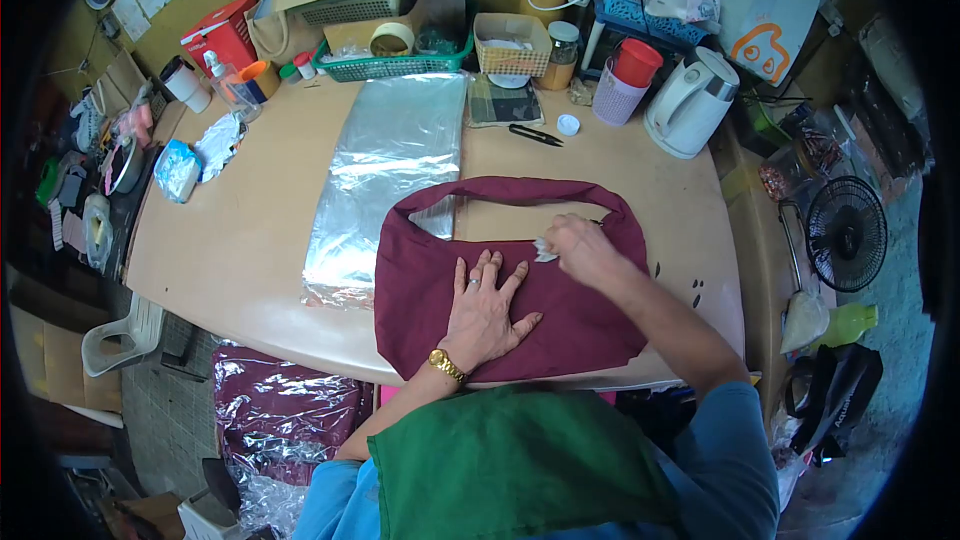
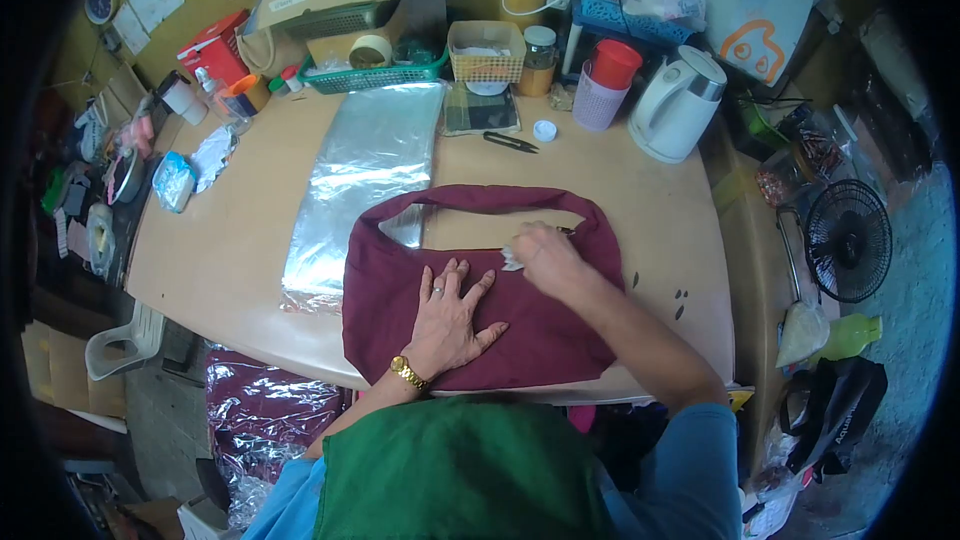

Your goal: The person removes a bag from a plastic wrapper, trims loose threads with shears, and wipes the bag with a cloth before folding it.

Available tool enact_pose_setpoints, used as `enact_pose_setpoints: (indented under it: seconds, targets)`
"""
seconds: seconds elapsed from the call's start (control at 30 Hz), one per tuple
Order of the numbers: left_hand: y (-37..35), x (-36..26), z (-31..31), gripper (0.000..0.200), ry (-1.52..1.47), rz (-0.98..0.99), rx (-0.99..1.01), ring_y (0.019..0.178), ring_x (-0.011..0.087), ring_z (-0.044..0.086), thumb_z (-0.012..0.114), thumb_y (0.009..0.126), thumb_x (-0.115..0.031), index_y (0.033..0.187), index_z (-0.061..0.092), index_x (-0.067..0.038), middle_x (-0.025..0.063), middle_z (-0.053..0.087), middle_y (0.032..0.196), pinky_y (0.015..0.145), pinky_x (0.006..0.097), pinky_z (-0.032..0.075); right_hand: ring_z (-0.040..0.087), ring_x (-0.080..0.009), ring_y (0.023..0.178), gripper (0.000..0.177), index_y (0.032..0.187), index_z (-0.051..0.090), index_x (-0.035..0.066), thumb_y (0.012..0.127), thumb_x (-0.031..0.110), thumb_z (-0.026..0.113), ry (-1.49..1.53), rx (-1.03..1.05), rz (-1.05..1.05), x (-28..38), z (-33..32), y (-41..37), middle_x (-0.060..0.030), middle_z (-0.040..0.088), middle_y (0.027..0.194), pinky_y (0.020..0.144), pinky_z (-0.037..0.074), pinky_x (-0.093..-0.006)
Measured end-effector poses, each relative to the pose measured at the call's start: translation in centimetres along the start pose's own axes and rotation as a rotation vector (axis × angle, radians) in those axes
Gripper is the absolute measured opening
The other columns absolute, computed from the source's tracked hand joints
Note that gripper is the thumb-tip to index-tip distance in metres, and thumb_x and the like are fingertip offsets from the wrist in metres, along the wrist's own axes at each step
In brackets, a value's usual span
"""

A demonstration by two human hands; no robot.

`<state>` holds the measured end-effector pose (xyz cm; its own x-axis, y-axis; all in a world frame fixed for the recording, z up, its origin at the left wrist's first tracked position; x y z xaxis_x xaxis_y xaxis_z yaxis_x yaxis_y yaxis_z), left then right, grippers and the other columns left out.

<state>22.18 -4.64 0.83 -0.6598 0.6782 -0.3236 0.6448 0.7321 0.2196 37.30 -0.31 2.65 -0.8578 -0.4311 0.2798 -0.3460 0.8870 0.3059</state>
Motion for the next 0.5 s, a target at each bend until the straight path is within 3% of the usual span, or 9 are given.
enact_pose_setpoints:
  seconds: [0.07, 0.13, 0.23, 0.3, 0.33, 0.4, 0.43, 0.47, 0.5]
  targets:
    - [0.3, 0.0, -0.1, 0.076, 0.015, 0.015, 0.001, 0.139, 0.0410, 0.036, 0.062, 0.085, -0.060, 0.144, 0.049, -0.014, 0.0258, 0.045, 0.141, 0.117, 0.0609, 0.019, 0.064, -0.0365, 0.086, 0.008, 0.082, 0.073, 0.005, 0.077, 0.009, 0.069, 0.128, 0.060, 0.215, -3.5, -2.4, 1.7, -0.0178, 0.065, 0.084, 0.079, 0.052, -0.0447]
    - [0.1, -0.1, 0.1, 0.077, 0.032, 0.004, 0.015, 0.140, 0.0405, 0.036, 0.060, 0.086, -0.061, 0.146, 0.047, -0.014, 0.0261, 0.044, 0.142, 0.117, 0.0606, 0.018, 0.067, -0.0357, 0.088, 0.011, 0.086, 0.077, 0.008, 0.080, 0.015, 0.071, 0.279, -0.075, 0.575, -7.9, -5.7, 4.1, -0.0196, 0.068, 0.083, 0.080, 0.053, -0.0435]
    - [0.0, -0.1, 0.0, 0.076, 0.024, 0.003, 0.002, 0.140, 0.0403, 0.035, 0.058, 0.086, -0.061, 0.145, 0.048, -0.014, 0.0260, 0.043, 0.143, 0.117, 0.0601, 0.018, 0.068, -0.0343, 0.094, 0.014, 0.093, 0.078, 0.008, 0.083, 0.016, 0.072, 0.287, -0.143, 0.594, -13.4, -6.8, 7.5, -0.0217, 0.068, 0.092, 0.083, 0.053, -0.0422]
    - [0.0, -0.2, 0.2, 0.077, 0.030, 0.003, -0.001, 0.140, 0.0404, 0.035, 0.060, 0.086, -0.061, 0.145, 0.047, -0.014, 0.0253, 0.043, 0.143, 0.117, 0.0596, 0.018, 0.065, -0.0333, 0.103, 0.028, 0.106, 0.075, 0.008, 0.081, 0.020, 0.076, -0.033, -0.247, 0.491, -15.0, -6.7, 8.8, -0.0227, 0.066, 0.107, 0.089, 0.050, -0.0418]
    - [0.0, -0.1, 0.1, 0.077, 0.032, 0.004, -0.001, 0.140, 0.0405, 0.035, 0.061, 0.085, -0.061, 0.145, 0.047, -0.014, 0.0247, 0.043, 0.144, 0.117, 0.0591, 0.019, 0.065, -0.0333, 0.103, 0.028, 0.106, 0.075, 0.008, 0.081, 0.020, 0.076, -0.030, -0.251, 0.488, -15.0, -6.6, 8.6, -0.0227, 0.066, 0.107, 0.089, 0.050, -0.0418]
    - [0.1, 0.4, -0.2, 0.079, -0.007, -0.001, 0.064, 0.140, 0.0404, 0.035, 0.064, 0.083, -0.060, 0.146, 0.047, -0.014, 0.0235, 0.044, 0.144, 0.117, 0.0583, 0.020, 0.058, -0.0341, 0.118, 0.055, 0.129, 0.063, 0.011, 0.078, 0.025, 0.080, -0.031, -0.150, 0.461, -11.1, -7.3, 7.6, -0.0218, 0.058, 0.127, 0.099, 0.045, -0.0427]
    - [0.4, 0.8, -0.4, 0.081, -0.053, -0.007, 0.126, 0.140, 0.0402, 0.036, 0.067, 0.081, -0.060, 0.146, 0.047, -0.015, 0.0224, 0.044, 0.144, 0.118, 0.0576, 0.020, 0.057, -0.0337, 0.119, 0.058, 0.132, 0.060, 0.013, 0.080, 0.029, 0.079, -0.030, -0.056, 0.448, -10.3, -6.8, 6.7, -0.0206, 0.060, 0.127, 0.103, 0.042, -0.0441]
    - [1.1, 2.5, -1.4, 0.087, -0.191, -0.134, 0.173, 0.139, 0.0379, 0.037, 0.074, 0.076, -0.058, 0.147, 0.046, -0.018, 0.0201, 0.046, 0.143, 0.118, 0.0561, 0.022, 0.057, -0.0333, 0.121, 0.061, 0.135, 0.058, 0.015, 0.081, 0.034, 0.079, -0.031, 0.033, 0.435, -10.0, -6.4, 5.5, -0.0195, 0.062, 0.126, 0.108, 0.039, -0.0455]
    - [1.4, 2.5, -1.5, 0.087, -0.192, -0.130, 0.168, 0.139, 0.0379, 0.037, 0.074, 0.076, -0.058, 0.147, 0.046, -0.018, 0.0201, 0.046, 0.143, 0.118, 0.0561, 0.022, 0.057, -0.0333, 0.121, 0.061, 0.135, 0.058, 0.015, 0.081, 0.034, 0.079, -0.036, 0.030, 0.434, -10.0, -6.7, 5.6, -0.0195, 0.062, 0.126, 0.108, 0.039, -0.0455]
Point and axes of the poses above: each hand's wrist, its own y-axis towards the middle knuckle, its own z-axis out of the palm, x = y × z, the point moved 8 cm from there along y, towards the middle knuckle
